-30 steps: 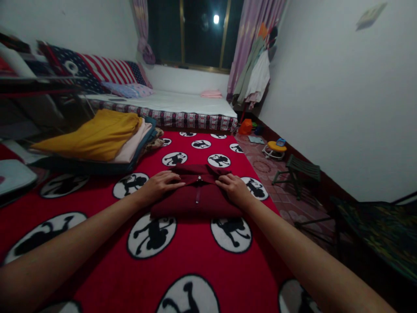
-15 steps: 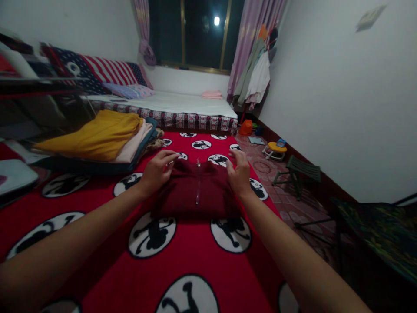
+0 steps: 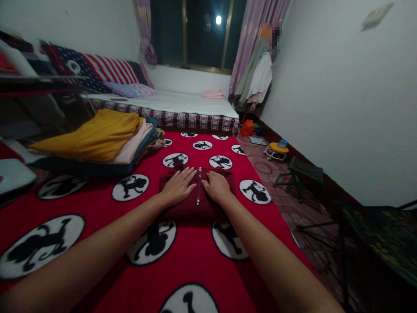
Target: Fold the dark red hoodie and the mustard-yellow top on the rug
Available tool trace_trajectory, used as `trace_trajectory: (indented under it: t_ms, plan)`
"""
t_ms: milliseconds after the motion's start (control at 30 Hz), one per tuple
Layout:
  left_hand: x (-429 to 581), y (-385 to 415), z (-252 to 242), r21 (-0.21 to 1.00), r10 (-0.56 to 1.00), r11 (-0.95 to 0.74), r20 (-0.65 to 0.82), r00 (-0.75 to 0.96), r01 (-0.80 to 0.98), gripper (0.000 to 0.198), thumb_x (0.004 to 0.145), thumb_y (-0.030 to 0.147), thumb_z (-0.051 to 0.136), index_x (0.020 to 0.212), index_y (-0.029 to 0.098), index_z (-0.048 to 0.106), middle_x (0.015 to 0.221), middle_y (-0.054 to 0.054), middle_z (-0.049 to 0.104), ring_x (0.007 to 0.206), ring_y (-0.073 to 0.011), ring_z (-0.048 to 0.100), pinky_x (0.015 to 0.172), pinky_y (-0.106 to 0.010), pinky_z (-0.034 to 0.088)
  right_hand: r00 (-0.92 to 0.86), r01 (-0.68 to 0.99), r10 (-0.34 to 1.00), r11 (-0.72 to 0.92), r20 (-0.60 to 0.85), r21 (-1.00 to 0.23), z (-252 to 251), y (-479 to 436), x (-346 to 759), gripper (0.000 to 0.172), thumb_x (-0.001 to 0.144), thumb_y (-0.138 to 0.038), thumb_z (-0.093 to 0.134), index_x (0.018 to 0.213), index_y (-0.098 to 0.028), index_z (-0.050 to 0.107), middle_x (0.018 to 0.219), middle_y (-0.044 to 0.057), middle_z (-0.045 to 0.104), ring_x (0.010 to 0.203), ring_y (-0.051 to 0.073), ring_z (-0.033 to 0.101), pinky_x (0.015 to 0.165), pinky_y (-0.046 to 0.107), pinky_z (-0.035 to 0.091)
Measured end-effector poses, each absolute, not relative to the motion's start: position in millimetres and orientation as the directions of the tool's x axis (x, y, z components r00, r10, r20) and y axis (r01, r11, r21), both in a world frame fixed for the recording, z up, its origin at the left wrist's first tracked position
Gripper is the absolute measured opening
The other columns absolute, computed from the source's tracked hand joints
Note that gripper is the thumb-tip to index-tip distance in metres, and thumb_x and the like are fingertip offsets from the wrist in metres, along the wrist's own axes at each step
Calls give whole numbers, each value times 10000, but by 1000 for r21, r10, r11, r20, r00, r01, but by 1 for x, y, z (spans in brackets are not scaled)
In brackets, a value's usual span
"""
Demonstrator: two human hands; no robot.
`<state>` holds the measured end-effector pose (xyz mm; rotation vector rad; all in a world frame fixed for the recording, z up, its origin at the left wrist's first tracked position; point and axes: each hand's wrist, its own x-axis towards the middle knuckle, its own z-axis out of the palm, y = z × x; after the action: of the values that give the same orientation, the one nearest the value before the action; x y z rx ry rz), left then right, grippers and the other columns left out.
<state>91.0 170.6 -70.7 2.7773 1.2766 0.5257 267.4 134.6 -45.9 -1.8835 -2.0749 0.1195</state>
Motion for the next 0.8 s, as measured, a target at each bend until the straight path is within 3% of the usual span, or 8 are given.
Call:
trace_trajectory:
  t_ms: [67, 167, 267, 433, 500, 600, 700, 800]
  plan:
    - [91, 171, -70, 179, 739, -666, 291, 607, 725, 552, 965, 417, 356, 1455, 164, 333, 1529, -97, 317, 1424, -244, 248, 1159, -469, 206, -35, 960, 978, 90, 207, -266, -44, 135, 267, 464, 931, -368, 454, 1312, -110, 511, 1374, 172, 513, 1301, 257, 441, 1067, 432, 340]
    - [88, 172, -70, 190, 723, -684, 306, 619, 704, 538, 968, 406, 353, 1454, 176, 339, 1532, -92, 313, 1426, -236, 242, 1160, -459, 205, -44, 973, 978, 89, 205, -213, -51, 136, 275, 514, 967, -423, 360, 1420, -183, 395, 1511, 121, 347, 1411, 244, 269, 1123, 512, 220]
    - [79, 173, -73, 196, 726, -677, 337, 599, 710, 557, 955, 412, 396, 1457, 178, 336, 1559, -126, 232, 1441, -268, 180, 1150, -457, 223, -44, 985, 989, 67, 139, -160, -61, 136, 293, 534, 976, -477, 298, 1442, -224, 365, 1542, 95, 289, 1428, 251, 223, 1119, 552, 193]
    - [49, 164, -84, 229, 804, -534, 436, 405, 814, 687, 895, 466, 507, 1456, 125, 305, 1544, -232, 193, 1430, -349, 178, 1095, -529, 287, 163, 986, 954, -147, 252, -82, -70, 115, 320, 564, 968, -474, 317, 1458, -195, 336, 1479, 178, 379, 1358, 342, 339, 1008, 588, 330]
    - [37, 152, -86, 221, 810, -487, 478, 341, 845, 714, 879, 469, 535, 1447, 103, 305, 1508, -256, 264, 1402, -363, 250, 1072, -521, 319, 136, 991, 925, -132, 355, -36, -71, 98, 324, 521, 959, -413, 367, 1409, -153, 408, 1394, 194, 479, 1289, 342, 423, 996, 548, 352]
    - [21, 130, -78, 170, 797, -456, 516, 315, 874, 735, 857, 477, 567, 1437, 103, 316, 1316, -242, 508, 1226, -343, 485, 975, -448, 411, 54, 998, 882, -69, 468, 14, -69, 76, 324, 442, 932, -365, 429, 1295, -129, 516, 1191, 188, 618, 1087, 301, 563, 910, 437, 421]
    - [13, 113, -62, 144, 812, -406, 510, 284, 902, 772, 824, 516, 595, 1436, 138, 314, 1016, -155, 655, 947, -294, 618, 803, -367, 464, 119, 992, 887, -120, 447, -26, -62, 68, 323, 469, 913, -418, 458, 1268, -119, 525, 1066, 187, 658, 982, 294, 610, 807, 385, 453]
    - [8, 111, -52, 272, 895, -327, 396, 204, 905, 857, 782, 503, 648, 1461, 166, 248, 882, -88, 688, 818, -261, 657, 686, -309, 456, 285, 955, 906, -241, 314, -173, -53, 75, 325, 596, 868, -522, 497, 1288, -99, 498, 1086, 200, 663, 985, 312, 636, 757, 380, 470]
